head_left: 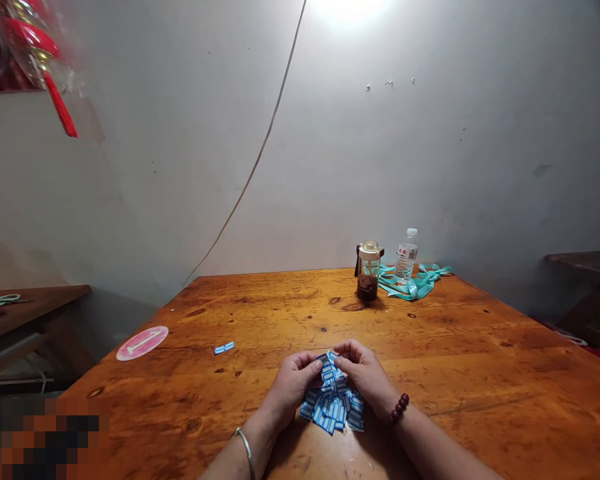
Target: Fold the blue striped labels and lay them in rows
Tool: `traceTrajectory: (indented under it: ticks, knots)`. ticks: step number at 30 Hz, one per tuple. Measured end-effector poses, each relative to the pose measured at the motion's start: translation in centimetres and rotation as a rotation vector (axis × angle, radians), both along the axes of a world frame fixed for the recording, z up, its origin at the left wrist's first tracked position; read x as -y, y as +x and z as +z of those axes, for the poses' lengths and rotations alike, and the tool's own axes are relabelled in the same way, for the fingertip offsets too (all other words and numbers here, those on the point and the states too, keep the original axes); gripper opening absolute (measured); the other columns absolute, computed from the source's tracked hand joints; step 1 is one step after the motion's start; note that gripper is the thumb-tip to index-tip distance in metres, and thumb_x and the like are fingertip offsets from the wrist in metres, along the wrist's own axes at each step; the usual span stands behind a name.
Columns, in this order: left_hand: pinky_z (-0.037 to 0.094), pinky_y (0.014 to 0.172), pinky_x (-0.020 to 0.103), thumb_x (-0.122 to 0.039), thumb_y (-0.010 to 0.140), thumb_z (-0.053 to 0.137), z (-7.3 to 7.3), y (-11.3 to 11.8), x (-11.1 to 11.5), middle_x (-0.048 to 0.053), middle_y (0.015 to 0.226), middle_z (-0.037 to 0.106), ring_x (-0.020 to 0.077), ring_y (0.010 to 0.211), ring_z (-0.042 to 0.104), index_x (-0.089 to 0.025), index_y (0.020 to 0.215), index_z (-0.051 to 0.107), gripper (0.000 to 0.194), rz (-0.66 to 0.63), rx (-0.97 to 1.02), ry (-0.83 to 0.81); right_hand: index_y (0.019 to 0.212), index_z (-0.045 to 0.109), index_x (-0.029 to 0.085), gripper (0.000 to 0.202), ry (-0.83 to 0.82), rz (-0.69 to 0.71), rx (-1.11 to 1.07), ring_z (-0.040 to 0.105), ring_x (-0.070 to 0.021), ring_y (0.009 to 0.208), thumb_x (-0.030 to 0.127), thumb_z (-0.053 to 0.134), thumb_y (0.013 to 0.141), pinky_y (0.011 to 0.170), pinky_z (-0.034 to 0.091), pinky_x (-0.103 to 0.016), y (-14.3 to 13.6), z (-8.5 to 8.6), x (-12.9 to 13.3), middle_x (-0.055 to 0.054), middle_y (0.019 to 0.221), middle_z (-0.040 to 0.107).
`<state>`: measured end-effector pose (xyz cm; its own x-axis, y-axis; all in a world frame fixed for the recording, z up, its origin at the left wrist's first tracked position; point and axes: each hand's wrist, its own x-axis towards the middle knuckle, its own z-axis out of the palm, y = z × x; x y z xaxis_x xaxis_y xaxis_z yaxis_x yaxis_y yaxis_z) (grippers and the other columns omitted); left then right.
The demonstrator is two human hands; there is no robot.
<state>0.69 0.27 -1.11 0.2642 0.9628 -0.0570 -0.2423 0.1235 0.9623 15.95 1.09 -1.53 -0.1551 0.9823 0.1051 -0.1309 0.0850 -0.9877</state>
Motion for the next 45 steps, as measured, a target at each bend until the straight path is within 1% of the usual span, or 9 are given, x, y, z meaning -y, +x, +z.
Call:
traceTrajectory:
  ticks: [5,9,13,19,24,31,34,38,45]
  knots:
    - [0.038,0.056,0.021,-0.030,0.066,0.062,0.0,0.0,-0.1,0.002,0.062,0.057,0.0097,0.056,0.051,-0.011,0.071,0.059,0.020,0.002,0.008,-0.008,0.073,0.056,0.016,0.018,0.080,-0.060,0.076,0.050,-0.0109,0.059,0.032,0.058,0.066,0.052,0.037,-0.021,0.2,0.4,0.2,0.001,0.066,0.056]
    - [0.038,0.055,0.020,-0.030,0.066,0.062,0.1,0.0,0.0,0.002,0.064,0.058,0.0089,0.056,0.051,-0.011,0.070,0.058,0.020,-0.020,0.010,-0.008,0.067,0.055,0.015,0.015,0.113,-0.082,0.130,0.046,-0.0093,0.055,0.030,0.057,0.067,0.050,0.036,-0.019,0.2,0.6,0.3,0.003,0.061,0.052]
    - [0.039,0.056,0.020,-0.031,0.065,0.063,0.3,0.1,0.3,0.003,0.066,0.059,0.0096,0.058,0.052,-0.011,0.072,0.059,0.022,-0.031,0.042,-0.016,0.069,0.052,0.016,0.015,0.040,-0.031,0.034,0.041,-0.0072,0.050,0.030,0.056,0.068,0.046,0.034,-0.018,0.1,0.9,0.5,0.004,0.061,0.049]
    - [0.041,0.057,0.020,-0.032,0.063,0.065,0.8,0.1,0.7,0.003,0.070,0.060,0.0096,0.061,0.054,-0.013,0.074,0.059,0.023,-0.002,0.091,-0.063,0.066,0.048,0.016,0.020,-0.013,0.009,-0.074,0.041,-0.0076,0.053,0.033,0.059,0.066,0.047,0.033,-0.017,0.2,1.5,0.7,0.004,0.059,0.046]
    - [0.041,0.056,0.020,-0.031,0.064,0.064,0.8,0.1,0.7,0.002,0.068,0.059,0.0090,0.059,0.054,-0.012,0.074,0.058,0.022,-0.010,0.088,-0.062,0.072,0.048,0.017,0.022,-0.076,0.079,-0.095,0.040,-0.0075,0.051,0.037,0.056,0.068,0.044,0.029,-0.017,0.4,1.2,0.7,0.004,0.059,0.045]
    - [0.039,0.050,0.018,-0.035,0.063,0.063,0.9,0.3,0.6,0.000,0.062,0.058,0.0111,0.058,0.057,-0.013,0.071,0.054,0.024,0.105,-0.079,-0.080,0.068,0.049,0.016,0.019,0.145,-0.031,-0.026,0.040,-0.0083,0.056,0.033,0.056,0.070,0.053,0.035,-0.020,0.8,1.8,0.4,0.004,0.061,0.044]
    - [0.039,0.050,0.018,-0.037,0.063,0.063,1.0,0.5,0.8,0.000,0.062,0.058,0.0111,0.057,0.057,-0.013,0.071,0.055,0.026,0.056,-0.080,-0.068,0.070,0.051,0.016,0.018,0.202,-0.017,0.090,0.043,-0.0103,0.059,0.034,0.052,0.073,0.055,0.036,-0.021,0.3,1.8,0.9,0.002,0.064,0.047]
    - [0.040,0.053,0.020,-0.039,0.064,0.061,1.0,0.8,1.2,0.001,0.065,0.059,0.0121,0.059,0.058,-0.013,0.073,0.056,0.028,-0.036,-0.024,-0.077,0.071,0.052,0.017,0.017,0.274,-0.085,0.228,0.045,-0.0119,0.061,0.033,0.048,0.076,0.056,0.037,-0.022,-0.2,1.3,1.3,0.001,0.064,0.049]
    - [0.039,0.052,0.019,-0.038,0.061,0.064,1.0,0.7,1.2,0.001,0.065,0.060,0.0111,0.057,0.057,-0.013,0.073,0.057,0.028,-0.024,-0.018,-0.103,0.071,0.054,0.017,0.019,0.287,-0.091,0.236,0.047,-0.0124,0.061,0.035,0.049,0.075,0.056,0.038,-0.022,-0.1,1.2,1.3,0.001,0.065,0.052]
